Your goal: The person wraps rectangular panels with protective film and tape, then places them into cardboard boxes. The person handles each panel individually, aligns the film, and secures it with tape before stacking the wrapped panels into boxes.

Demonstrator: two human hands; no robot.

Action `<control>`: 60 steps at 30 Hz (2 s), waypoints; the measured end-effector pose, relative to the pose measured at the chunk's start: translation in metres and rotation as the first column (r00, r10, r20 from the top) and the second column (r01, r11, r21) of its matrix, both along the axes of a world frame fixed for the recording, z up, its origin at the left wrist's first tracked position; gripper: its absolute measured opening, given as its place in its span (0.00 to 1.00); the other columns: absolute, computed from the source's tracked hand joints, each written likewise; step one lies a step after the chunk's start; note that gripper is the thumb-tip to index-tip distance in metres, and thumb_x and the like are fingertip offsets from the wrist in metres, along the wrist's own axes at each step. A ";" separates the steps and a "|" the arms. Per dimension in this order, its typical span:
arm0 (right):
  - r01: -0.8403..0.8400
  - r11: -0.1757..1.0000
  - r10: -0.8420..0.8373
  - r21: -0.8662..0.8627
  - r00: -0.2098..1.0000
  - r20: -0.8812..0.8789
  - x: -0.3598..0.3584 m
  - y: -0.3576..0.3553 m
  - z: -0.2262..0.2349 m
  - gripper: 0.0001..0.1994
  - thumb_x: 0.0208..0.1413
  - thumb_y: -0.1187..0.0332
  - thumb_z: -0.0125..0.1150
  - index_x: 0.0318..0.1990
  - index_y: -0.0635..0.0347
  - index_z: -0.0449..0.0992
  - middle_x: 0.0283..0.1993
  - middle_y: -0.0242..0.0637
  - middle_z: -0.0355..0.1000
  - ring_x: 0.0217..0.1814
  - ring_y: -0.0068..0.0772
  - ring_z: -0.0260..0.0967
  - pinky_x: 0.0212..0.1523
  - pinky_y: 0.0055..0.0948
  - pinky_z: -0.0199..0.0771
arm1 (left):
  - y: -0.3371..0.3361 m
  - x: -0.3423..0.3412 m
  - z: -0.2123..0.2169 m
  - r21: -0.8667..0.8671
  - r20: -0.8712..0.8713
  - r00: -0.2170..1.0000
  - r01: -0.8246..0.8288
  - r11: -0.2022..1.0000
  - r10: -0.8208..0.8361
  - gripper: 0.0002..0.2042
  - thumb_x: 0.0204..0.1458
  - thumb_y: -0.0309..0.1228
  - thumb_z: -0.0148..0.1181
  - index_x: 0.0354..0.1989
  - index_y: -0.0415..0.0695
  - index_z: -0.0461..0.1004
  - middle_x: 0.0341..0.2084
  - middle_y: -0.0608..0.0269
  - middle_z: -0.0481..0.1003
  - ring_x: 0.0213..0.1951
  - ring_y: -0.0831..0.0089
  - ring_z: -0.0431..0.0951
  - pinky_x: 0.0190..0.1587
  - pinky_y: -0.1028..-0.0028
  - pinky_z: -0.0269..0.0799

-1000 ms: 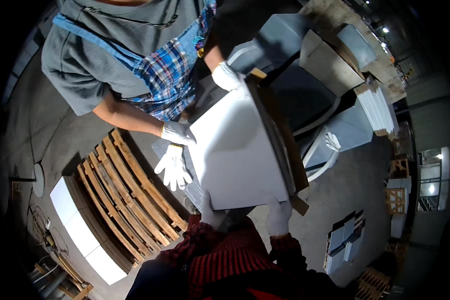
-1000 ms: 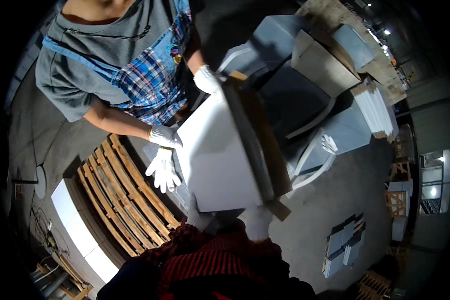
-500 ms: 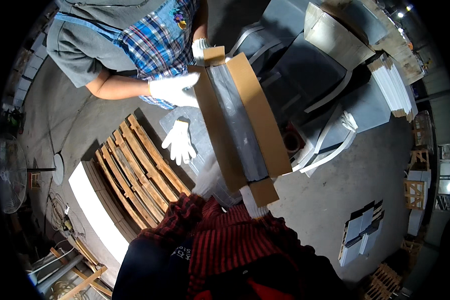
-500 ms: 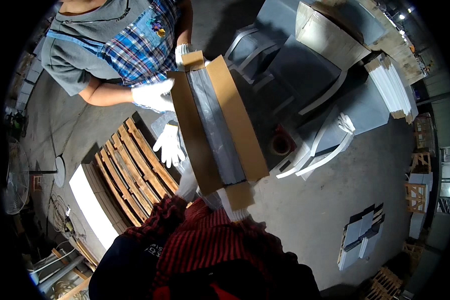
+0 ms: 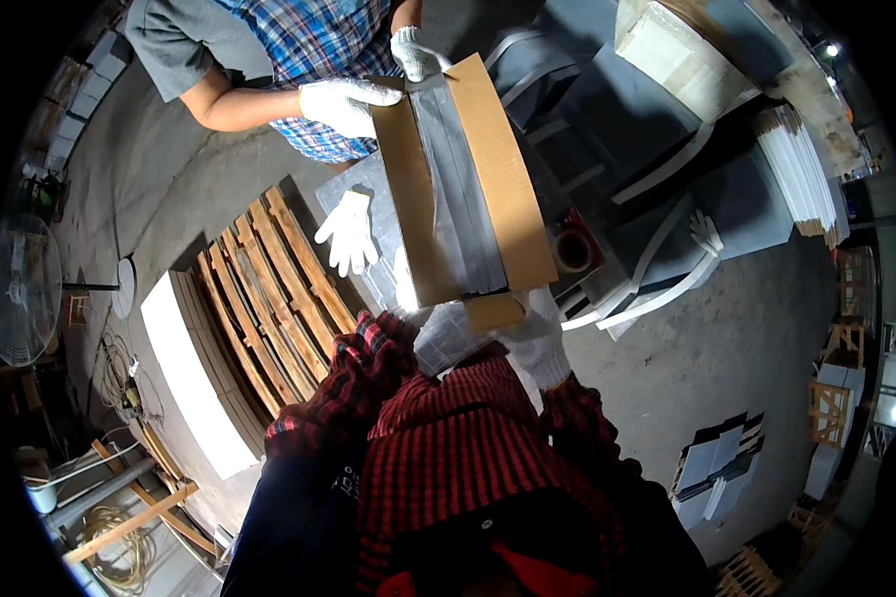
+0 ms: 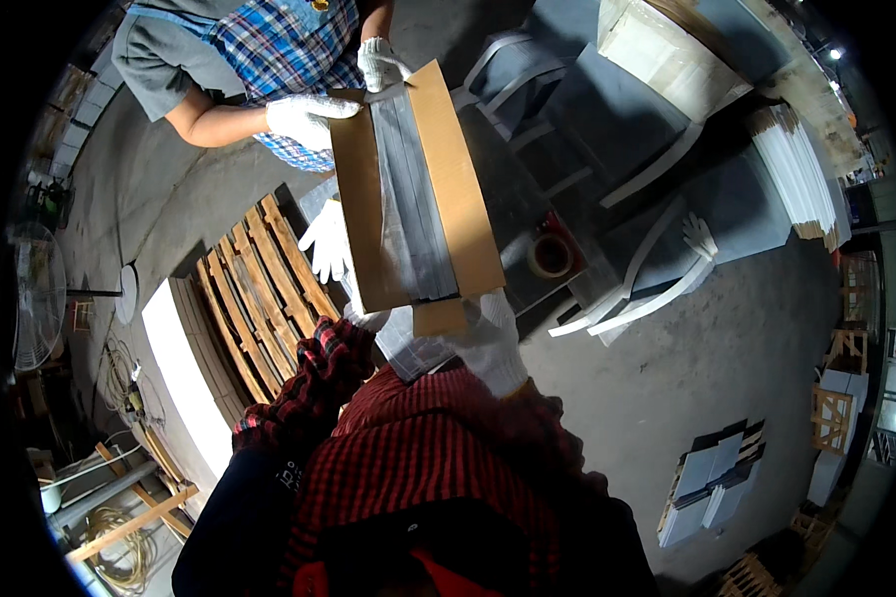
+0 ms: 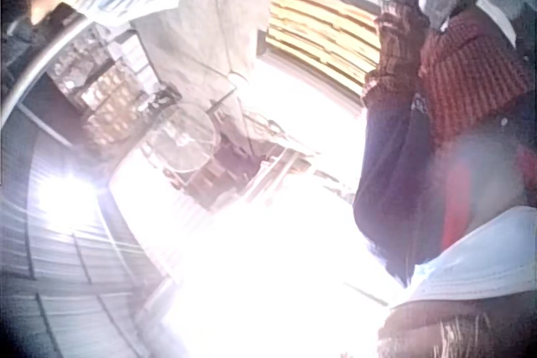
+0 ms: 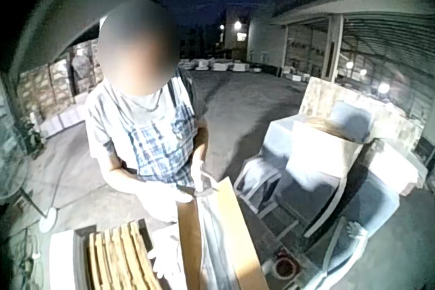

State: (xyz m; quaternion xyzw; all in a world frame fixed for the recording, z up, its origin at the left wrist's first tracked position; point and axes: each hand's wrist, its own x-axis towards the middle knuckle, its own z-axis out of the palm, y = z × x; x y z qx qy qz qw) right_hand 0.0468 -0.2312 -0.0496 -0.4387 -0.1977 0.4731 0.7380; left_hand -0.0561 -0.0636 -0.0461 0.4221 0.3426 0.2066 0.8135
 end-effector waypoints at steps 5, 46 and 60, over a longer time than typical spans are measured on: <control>0.187 0.939 0.065 -0.290 0.730 0.680 0.011 0.028 0.075 0.28 0.49 0.57 0.76 0.51 0.65 0.72 0.46 0.42 0.77 0.42 0.35 0.78 0.43 0.30 0.77 | -0.003 -0.002 0.004 0.017 -0.009 1.000 -0.018 1.000 0.019 0.27 0.65 0.34 0.49 0.70 0.38 0.51 0.63 0.55 0.59 0.61 0.68 0.58 0.62 0.69 0.56; 0.024 0.910 0.075 -0.413 0.972 0.222 0.013 0.032 0.096 0.18 0.56 0.76 0.57 0.54 0.68 0.71 0.46 0.37 0.74 0.48 0.23 0.69 0.48 0.25 0.70 | 0.014 0.018 0.077 0.672 -0.228 0.974 0.155 0.724 0.002 0.36 0.53 0.27 0.58 0.71 0.41 0.51 0.68 0.45 0.53 0.71 0.51 0.51 0.71 0.57 0.49; 0.145 0.980 0.020 -0.136 0.610 0.792 -0.012 0.032 0.076 0.27 0.63 0.73 0.51 0.68 0.75 0.56 0.70 0.65 0.54 0.72 0.61 0.55 0.66 0.42 0.64 | -0.018 0.036 0.082 0.863 -0.254 0.920 0.076 0.499 0.299 0.34 0.57 0.27 0.57 0.72 0.52 0.50 0.70 0.38 0.47 0.64 0.46 0.65 0.60 0.61 0.70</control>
